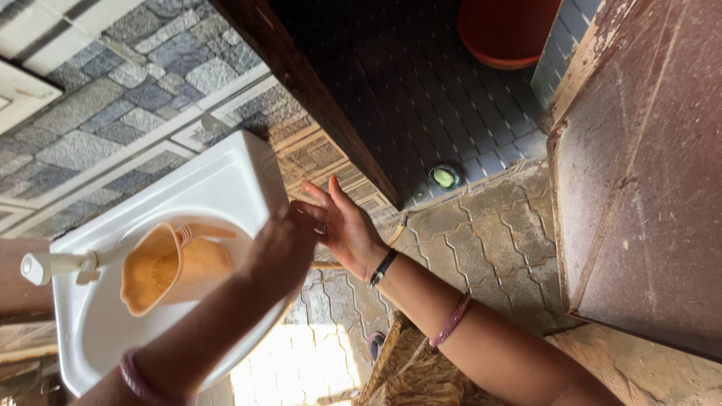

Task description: The person cleans a sink and a plastic pitcher using a scouring pad and water, then applies a white substance from a small packet to the edges of the sink basin.

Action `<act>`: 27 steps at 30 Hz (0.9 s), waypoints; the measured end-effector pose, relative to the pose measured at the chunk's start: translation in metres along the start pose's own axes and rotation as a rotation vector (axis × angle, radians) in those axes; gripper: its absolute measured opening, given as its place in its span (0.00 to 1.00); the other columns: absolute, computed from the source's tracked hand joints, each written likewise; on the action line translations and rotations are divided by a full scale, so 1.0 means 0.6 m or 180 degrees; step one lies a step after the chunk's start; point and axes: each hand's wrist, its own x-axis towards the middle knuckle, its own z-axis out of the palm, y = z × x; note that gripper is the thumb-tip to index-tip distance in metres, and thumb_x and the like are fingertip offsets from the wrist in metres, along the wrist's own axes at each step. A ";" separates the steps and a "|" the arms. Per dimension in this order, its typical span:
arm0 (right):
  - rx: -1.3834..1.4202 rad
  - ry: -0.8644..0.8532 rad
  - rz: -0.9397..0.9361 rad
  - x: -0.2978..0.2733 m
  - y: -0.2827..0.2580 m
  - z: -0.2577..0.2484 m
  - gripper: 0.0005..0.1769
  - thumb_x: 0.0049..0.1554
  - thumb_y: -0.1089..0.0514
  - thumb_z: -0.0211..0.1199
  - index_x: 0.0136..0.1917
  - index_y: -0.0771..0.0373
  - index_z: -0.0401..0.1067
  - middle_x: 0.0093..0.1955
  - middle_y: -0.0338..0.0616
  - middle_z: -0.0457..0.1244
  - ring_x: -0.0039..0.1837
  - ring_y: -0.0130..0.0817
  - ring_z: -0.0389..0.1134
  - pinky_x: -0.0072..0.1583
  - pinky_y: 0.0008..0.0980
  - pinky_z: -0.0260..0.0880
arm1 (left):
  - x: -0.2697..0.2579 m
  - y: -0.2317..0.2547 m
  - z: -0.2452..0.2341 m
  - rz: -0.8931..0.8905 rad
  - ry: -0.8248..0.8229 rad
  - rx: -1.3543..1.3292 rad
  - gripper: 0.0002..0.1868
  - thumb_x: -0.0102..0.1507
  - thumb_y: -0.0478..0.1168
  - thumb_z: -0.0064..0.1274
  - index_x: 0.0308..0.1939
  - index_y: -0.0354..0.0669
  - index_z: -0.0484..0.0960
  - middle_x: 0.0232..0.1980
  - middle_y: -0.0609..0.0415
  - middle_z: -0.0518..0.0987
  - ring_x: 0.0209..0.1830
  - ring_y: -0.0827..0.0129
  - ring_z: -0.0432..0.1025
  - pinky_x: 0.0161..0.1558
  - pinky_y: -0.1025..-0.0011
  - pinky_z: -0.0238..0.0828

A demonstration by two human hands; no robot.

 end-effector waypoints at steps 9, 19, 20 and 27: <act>-0.0468 -0.0028 0.0047 -0.021 -0.017 0.003 0.61 0.49 0.14 0.45 0.81 0.55 0.53 0.69 0.44 0.64 0.69 0.32 0.63 0.69 0.34 0.60 | -0.011 -0.013 0.004 -0.0296 0.0009 0.0014 0.04 0.59 0.29 0.52 0.33 0.36 0.82 0.38 0.46 0.81 0.42 0.60 0.74 0.42 0.66 0.79; -0.0726 -0.0270 0.0092 -0.017 -0.023 -0.007 0.57 0.52 0.15 0.44 0.78 0.56 0.60 0.72 0.42 0.64 0.72 0.33 0.63 0.73 0.37 0.57 | -0.071 0.050 0.000 -0.0129 0.0271 0.0001 0.03 0.57 0.32 0.50 0.30 0.37 0.78 0.36 0.46 0.78 0.39 0.55 0.75 0.40 0.59 0.76; -0.0797 -0.0310 0.0067 -0.014 -0.019 -0.006 0.57 0.52 0.14 0.43 0.77 0.57 0.61 0.72 0.45 0.64 0.72 0.34 0.63 0.73 0.38 0.57 | -0.077 0.052 0.003 0.0038 0.0313 -0.0116 0.02 0.54 0.31 0.49 0.27 0.39 0.77 0.36 0.48 0.78 0.44 0.54 0.76 0.45 0.58 0.77; -0.1128 0.0269 0.0006 -0.016 -0.022 0.003 0.54 0.49 0.15 0.43 0.75 0.51 0.62 0.75 0.49 0.61 0.73 0.37 0.64 0.72 0.43 0.56 | 0.015 -0.056 -0.004 -0.0777 0.0459 0.0974 0.06 0.62 0.36 0.53 0.32 0.36 0.79 0.34 0.44 0.78 0.31 0.60 0.75 0.32 0.65 0.76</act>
